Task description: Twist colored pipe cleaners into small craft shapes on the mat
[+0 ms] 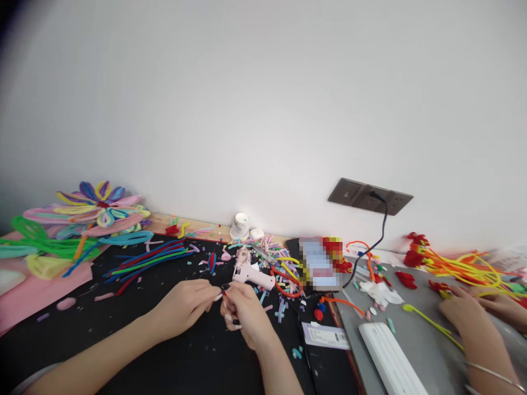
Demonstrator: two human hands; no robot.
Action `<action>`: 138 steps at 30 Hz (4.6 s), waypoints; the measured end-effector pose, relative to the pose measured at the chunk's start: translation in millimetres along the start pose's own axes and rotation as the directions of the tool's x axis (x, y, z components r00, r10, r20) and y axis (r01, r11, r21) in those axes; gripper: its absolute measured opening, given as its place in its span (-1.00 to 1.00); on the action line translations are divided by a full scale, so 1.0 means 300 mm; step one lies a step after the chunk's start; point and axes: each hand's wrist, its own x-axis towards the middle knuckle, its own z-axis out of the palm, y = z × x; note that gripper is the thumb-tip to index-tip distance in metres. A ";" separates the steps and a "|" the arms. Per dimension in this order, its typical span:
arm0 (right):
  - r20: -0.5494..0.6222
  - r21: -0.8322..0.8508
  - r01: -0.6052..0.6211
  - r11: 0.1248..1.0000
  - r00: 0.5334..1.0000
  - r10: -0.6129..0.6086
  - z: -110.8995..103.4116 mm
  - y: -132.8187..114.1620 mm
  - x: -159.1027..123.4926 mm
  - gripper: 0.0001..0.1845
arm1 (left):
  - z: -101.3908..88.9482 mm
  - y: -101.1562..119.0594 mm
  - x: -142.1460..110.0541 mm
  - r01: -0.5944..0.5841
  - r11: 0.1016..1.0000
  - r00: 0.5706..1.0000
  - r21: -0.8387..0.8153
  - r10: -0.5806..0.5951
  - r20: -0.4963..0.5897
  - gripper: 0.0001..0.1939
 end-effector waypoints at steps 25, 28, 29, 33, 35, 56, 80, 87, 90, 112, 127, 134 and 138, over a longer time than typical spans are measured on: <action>-0.111 -0.111 -0.055 0.992 0.993 0.042 -0.008 0.008 0.011 -0.66 | 0.002 -0.003 0.002 0.019 1.000 1.000 0.007 -0.020 0.023 -0.68; -0.091 -0.053 -0.088 0.995 0.992 0.083 -0.006 -0.001 0.007 -0.70 | 0.012 -0.002 -0.001 -0.050 0.994 0.998 0.094 0.046 0.044 -0.71; -0.083 -0.040 -0.095 0.995 0.992 0.091 -0.006 -0.003 0.006 -0.71 | 0.013 0.000 -0.002 -0.061 0.993 0.997 0.103 0.057 0.046 -0.71; -0.057 -0.051 -0.042 0.998 0.998 0.039 -0.009 0.001 0.007 -0.73 | 0.008 0.006 -0.002 -0.063 0.996 0.997 0.060 0.060 0.048 -0.72; -0.039 -0.105 0.033 0.994 0.999 -0.038 -0.011 0.005 0.009 -0.71 | 0.000 0.009 0.001 -0.016 0.999 0.998 -0.050 0.020 0.061 -0.70; -0.063 -0.288 0.078 0.954 0.993 -0.100 -0.018 0.032 0.024 -0.73 | 0.004 0.007 0.000 0.051 0.999 0.996 -0.001 -0.051 0.070 -0.72; -0.162 -0.065 -0.154 0.986 0.977 0.142 -0.010 0.002 0.009 -0.72 | 0.033 -0.009 0.003 -0.087 0.979 0.996 0.183 0.085 0.018 -0.75; -0.139 -0.017 -0.231 0.973 0.964 0.227 -0.023 -0.005 0.007 -0.84 | 0.038 -0.003 -0.005 -0.155 0.952 0.987 0.265 0.157 0.011 -0.80; -0.144 -0.012 -0.218 0.976 0.966 0.214 -0.022 -0.003 0.007 -0.85 | 0.038 0.000 -0.004 -0.137 0.959 0.990 0.247 0.139 0.010 -0.77; 0.013 -0.483 0.354 0.801 0.917 -0.398 -0.004 -0.002 -0.004 -0.73 | 0.028 0.020 0.029 0.401 0.007 0.889 -0.916 -0.243 0.387 -0.70; -0.156 -0.404 -0.001 0.915 0.985 -0.068 -0.021 0.024 0.021 -0.69 | 0.027 -0.007 0.002 -0.094 0.988 0.995 0.119 0.095 0.000 -0.69; -0.067 -0.602 0.166 0.781 0.964 -0.257 -0.029 0.013 0.017 -0.73 | 0.007 0.004 0.003 -0.002 0.998 1.000 -0.064 0.002 -0.001 -0.67; 0.008 -0.638 0.260 0.724 0.943 -0.332 -0.017 -0.008 -0.006 -0.74 | -0.009 0.012 0.012 0.162 0.846 0.987 -0.507 -0.129 0.101 -0.62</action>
